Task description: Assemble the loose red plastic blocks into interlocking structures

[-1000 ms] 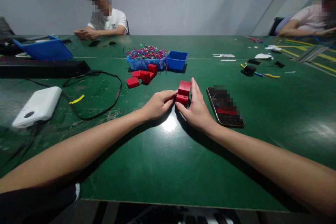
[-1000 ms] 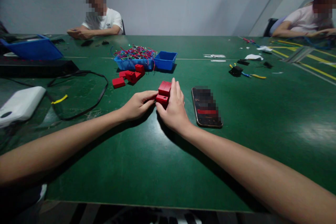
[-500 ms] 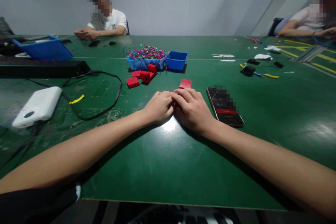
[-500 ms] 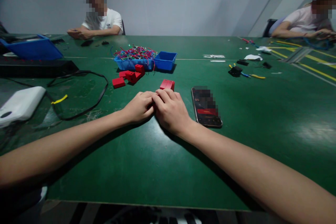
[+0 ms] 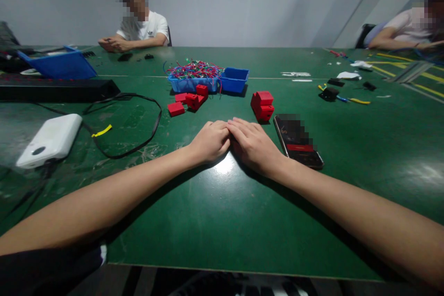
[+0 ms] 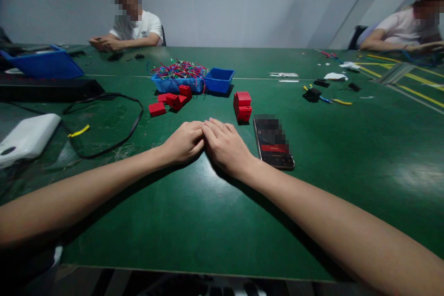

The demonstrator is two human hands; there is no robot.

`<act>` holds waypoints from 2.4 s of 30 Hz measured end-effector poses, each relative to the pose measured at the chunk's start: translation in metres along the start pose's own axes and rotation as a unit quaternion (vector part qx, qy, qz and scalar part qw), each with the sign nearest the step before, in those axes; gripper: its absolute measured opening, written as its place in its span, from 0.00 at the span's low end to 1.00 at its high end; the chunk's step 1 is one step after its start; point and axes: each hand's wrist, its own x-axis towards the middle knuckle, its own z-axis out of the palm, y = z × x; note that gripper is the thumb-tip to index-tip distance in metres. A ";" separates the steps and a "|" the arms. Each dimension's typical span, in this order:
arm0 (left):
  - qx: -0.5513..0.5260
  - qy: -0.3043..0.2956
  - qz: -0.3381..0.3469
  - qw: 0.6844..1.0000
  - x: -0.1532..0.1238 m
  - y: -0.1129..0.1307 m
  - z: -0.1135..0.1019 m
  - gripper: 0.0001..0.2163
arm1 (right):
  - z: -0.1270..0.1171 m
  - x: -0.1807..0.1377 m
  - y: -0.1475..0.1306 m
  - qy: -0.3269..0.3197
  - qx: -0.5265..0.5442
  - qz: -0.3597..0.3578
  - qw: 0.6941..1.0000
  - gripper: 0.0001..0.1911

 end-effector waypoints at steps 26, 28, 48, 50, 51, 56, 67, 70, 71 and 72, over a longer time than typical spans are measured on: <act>0.125 0.092 -0.145 0.977 0.011 -0.076 -0.031 0.22 | -0.004 -0.002 0.010 -0.039 0.033 -0.007 0.999 0.14; 0.102 0.091 -0.100 0.986 0.011 -0.071 -0.027 0.20 | -0.004 -0.002 0.010 -0.040 0.041 0.004 0.998 0.14; 0.041 0.153 0.161 0.974 0.000 -0.023 -0.007 0.20 | 0.001 0.002 0.016 0.001 0.148 0.085 0.985 0.17; 0.063 0.165 0.198 0.964 -0.001 -0.021 -0.009 0.20 | 0.000 0.004 0.018 0.015 0.162 0.105 0.981 0.18; 0.073 0.163 0.213 0.961 -0.001 -0.021 -0.010 0.18 | -0.001 0.005 0.019 0.018 0.168 0.121 0.978 0.18; 0.109 0.153 0.238 0.953 -0.001 -0.024 -0.011 0.11 | -0.001 0.008 0.021 0.034 0.243 0.213 0.946 0.16; -0.092 0.085 0.021 0.992 0.002 -0.023 -0.016 0.24 | -0.001 0.008 0.019 0.060 0.292 0.230 0.926 0.15; -0.133 0.032 -0.014 0.991 0.007 -0.026 -0.014 0.23 | -0.002 0.007 0.016 0.068 0.305 0.214 0.926 0.14; -0.139 0.025 -0.006 0.990 0.008 -0.027 -0.014 0.22 | -0.002 0.007 0.016 0.068 0.308 0.211 0.925 0.14; -0.145 0.020 0.004 0.989 0.008 -0.028 -0.013 0.21 | -0.002 0.007 0.016 0.068 0.310 0.209 0.925 0.14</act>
